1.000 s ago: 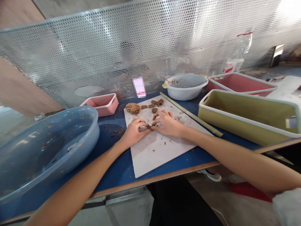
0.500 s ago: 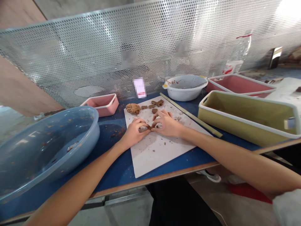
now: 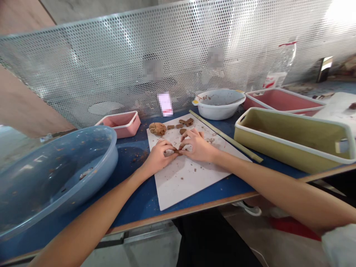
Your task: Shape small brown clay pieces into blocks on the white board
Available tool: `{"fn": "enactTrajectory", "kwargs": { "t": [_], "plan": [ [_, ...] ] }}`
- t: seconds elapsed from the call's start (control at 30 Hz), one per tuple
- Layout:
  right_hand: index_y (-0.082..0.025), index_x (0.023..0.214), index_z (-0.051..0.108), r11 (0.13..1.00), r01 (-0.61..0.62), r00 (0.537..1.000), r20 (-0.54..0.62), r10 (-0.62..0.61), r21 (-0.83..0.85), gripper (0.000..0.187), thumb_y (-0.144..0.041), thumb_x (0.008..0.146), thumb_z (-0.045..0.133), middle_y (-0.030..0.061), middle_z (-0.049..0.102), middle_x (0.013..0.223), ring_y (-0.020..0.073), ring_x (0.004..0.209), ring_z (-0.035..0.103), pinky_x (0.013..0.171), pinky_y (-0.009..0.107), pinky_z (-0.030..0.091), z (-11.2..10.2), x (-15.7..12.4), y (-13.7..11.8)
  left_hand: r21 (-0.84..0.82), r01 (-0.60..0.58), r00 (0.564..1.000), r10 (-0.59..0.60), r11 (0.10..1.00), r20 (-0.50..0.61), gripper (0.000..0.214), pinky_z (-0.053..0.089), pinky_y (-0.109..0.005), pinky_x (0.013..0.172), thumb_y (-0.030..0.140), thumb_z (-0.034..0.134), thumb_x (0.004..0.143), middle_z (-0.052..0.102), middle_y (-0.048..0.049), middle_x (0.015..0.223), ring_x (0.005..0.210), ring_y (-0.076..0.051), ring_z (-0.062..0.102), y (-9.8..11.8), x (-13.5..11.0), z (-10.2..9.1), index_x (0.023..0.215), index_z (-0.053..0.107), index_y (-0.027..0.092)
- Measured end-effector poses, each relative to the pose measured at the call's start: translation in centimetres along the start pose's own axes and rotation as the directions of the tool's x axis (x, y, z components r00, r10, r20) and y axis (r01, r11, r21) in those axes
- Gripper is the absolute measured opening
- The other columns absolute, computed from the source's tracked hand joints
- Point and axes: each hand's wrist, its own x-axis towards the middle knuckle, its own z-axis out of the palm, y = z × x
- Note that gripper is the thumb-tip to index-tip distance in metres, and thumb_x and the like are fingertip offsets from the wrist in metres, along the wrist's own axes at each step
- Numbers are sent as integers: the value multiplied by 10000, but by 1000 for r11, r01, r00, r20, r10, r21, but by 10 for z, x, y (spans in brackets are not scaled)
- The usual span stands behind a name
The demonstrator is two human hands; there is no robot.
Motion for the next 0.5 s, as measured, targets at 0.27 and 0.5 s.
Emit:
{"fn": "enactTrajectory", "kwargs": {
  "t": [0.27, 0.5],
  "plan": [
    [-343, 1151, 904, 933, 352, 936, 3, -352, -76, 222, -380, 1115, 688, 114, 680, 1319, 346, 1273, 537, 1078, 576, 431, -13, -4, 2, -30, 4, 1000, -4, 1000, 11, 82, 591, -448, 1005, 305, 842, 983, 770, -89, 1079, 1131, -297, 682, 1, 0, -1, 1018, 874, 238],
    [-328, 1249, 873, 880, 443, 896, 44, -443, -170, 263, -350, 1140, 634, 117, 694, 1344, 349, 1281, 549, 1041, 558, 441, -21, -9, 6, -22, 6, 1000, -5, 1000, 22, 73, 587, -430, 972, 289, 836, 988, 770, -87, 1075, 1108, -288, 682, 1, 1, -1, 1027, 879, 244]
  ]
}}
